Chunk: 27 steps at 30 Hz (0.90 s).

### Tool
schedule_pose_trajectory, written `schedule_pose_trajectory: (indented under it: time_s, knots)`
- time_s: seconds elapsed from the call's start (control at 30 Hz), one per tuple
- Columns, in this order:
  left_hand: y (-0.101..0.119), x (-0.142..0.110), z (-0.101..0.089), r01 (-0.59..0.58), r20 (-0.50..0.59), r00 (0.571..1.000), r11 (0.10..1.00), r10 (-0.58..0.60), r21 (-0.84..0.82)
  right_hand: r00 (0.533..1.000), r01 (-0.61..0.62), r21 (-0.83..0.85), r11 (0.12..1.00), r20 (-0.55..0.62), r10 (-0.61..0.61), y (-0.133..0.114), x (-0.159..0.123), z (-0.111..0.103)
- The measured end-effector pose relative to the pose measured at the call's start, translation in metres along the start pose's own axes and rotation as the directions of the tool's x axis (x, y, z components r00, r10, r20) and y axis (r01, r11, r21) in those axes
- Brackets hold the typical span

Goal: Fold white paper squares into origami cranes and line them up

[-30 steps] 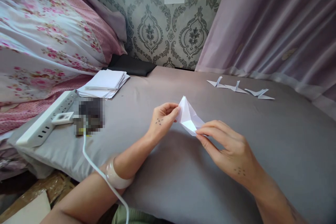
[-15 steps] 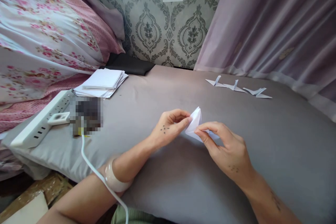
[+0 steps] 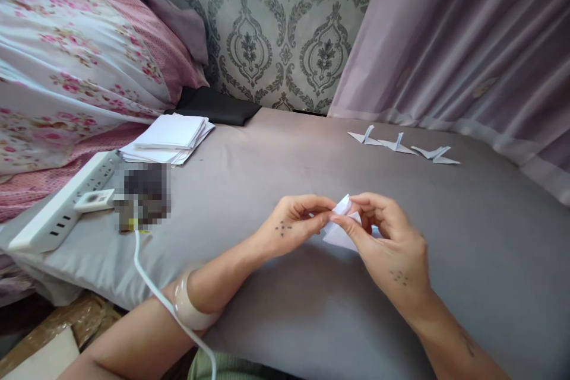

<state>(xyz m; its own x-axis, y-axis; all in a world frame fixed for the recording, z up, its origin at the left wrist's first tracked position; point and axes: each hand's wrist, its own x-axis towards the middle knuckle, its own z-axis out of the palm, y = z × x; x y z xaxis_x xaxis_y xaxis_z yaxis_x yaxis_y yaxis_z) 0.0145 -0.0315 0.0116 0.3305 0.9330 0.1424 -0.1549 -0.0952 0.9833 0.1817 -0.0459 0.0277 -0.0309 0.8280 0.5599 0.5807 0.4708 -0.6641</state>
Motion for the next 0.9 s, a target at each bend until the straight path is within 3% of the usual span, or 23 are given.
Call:
schedule_pose_trajectory:
  time_s: [0.13, 0.5, 0.73, 0.9]
  knots:
    - [0.001, 0.000, 0.001, 0.029, 0.001, 1.000, 1.000, -0.029, -0.002, 0.994, -0.104, 0.019, 0.994, 0.028, 0.103, 0.001, -0.001, 0.000]
    - [0.006, 0.000, -0.001, 0.025, -0.059, 0.998, 0.999, -0.022, 0.041, 0.986, -0.025, -0.026, 0.999, 0.164, 0.029, -0.002, 0.001, -0.006]
    - [0.005, 0.000, -0.004, 0.018, -0.062, 0.998, 1.000, -0.017, 0.007, 0.993, -0.057, -0.044, 0.997, 0.098, 0.061, -0.002, 0.000, -0.006]
    - [0.007, 0.005, -0.007, 0.018, -0.130, 0.991, 0.993, -0.032, -0.114, 0.956, -0.199, 0.063, 0.978, 0.231, 0.180, -0.006, 0.002, -0.013]
